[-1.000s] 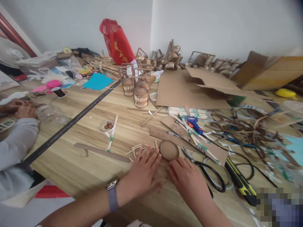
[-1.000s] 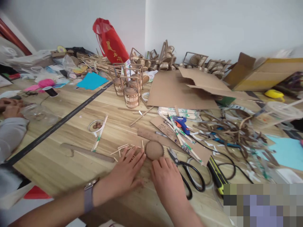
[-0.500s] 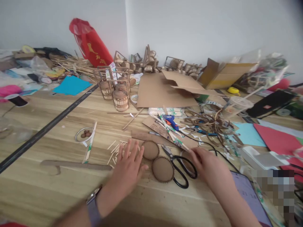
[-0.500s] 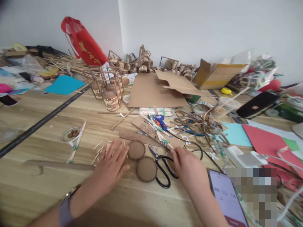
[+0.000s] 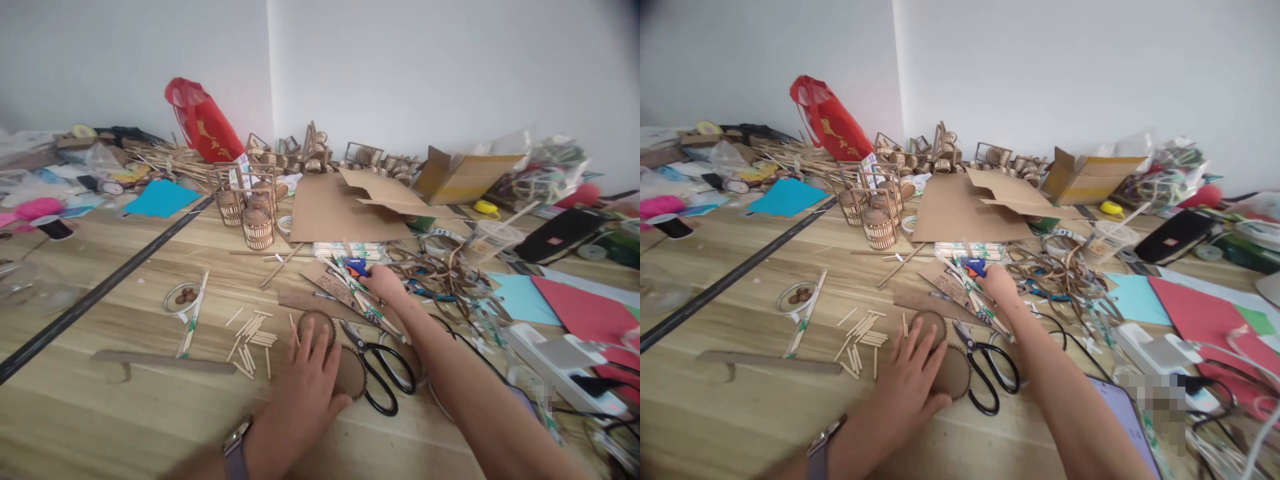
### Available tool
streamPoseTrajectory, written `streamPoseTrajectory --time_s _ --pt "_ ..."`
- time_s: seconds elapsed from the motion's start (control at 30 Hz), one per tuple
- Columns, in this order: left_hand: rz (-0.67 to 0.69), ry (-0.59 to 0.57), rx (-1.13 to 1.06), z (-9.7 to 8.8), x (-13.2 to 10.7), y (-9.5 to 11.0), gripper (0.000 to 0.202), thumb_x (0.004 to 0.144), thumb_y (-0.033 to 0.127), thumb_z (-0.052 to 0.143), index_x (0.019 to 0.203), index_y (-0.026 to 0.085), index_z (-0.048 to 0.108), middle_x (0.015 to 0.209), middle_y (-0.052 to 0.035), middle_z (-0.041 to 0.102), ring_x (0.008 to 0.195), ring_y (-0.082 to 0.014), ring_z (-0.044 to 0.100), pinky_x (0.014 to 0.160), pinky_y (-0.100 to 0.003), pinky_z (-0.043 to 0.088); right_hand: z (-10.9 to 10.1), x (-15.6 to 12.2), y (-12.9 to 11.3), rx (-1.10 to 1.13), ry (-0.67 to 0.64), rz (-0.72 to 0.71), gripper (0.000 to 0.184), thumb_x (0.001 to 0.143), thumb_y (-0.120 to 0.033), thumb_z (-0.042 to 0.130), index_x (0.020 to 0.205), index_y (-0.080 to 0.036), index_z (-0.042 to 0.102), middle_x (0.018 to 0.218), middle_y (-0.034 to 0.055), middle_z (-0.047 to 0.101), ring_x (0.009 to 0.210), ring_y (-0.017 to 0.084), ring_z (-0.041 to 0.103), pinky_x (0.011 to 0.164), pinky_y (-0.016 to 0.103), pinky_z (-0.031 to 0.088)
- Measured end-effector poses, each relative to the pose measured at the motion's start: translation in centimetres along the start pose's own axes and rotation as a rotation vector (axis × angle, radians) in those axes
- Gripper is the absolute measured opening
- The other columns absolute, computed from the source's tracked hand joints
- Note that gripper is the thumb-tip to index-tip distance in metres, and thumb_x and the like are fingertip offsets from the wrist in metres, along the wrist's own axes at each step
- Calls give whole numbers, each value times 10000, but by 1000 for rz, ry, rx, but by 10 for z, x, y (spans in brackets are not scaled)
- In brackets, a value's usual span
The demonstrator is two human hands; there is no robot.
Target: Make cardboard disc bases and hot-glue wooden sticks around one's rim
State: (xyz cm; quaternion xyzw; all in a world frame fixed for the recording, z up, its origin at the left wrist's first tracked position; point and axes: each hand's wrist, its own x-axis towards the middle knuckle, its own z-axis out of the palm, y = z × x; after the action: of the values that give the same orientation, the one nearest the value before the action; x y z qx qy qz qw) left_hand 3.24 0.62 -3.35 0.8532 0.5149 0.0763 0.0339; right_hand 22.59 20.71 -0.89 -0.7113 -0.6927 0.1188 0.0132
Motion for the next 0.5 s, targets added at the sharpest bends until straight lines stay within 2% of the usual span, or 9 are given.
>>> streamPoseTrajectory --time_s 0.17,0.3,0.4,0.5 --pt "-19 -27 -8 7 1 0 787 852 665 486 1457 176 365 1540 -198 305 1422 -452 202 1090 -681 247 -4 -9 -2 27 138 37 300 929 -358 582 1151 -157 598 1118 70 640 936 196 644 799 394 547" --pt "3 -25 -9 11 3 3 833 822 681 520 1462 176 349 1553 -203 269 1425 -446 200 1103 -673 226 -13 -21 -6 57 254 61 311 946 -358 533 1149 -126 569 982 73 670 821 184 656 728 360 537" --pt "2 -50 -14 12 4 4 810 822 664 536 1451 180 372 1553 -205 269 1424 -443 208 1102 -671 228 -22 -28 -6 85 335 55 348 939 -317 475 1186 -75 512 882 128 689 768 241 665 646 348 498" --pt "4 -75 -8 13 5 4 791 834 638 541 1453 175 372 1544 -217 282 1417 -447 228 1093 -679 232 -32 -31 -3 116 420 30 365 925 -306 433 1217 -94 489 916 162 699 809 286 668 644 347 466"
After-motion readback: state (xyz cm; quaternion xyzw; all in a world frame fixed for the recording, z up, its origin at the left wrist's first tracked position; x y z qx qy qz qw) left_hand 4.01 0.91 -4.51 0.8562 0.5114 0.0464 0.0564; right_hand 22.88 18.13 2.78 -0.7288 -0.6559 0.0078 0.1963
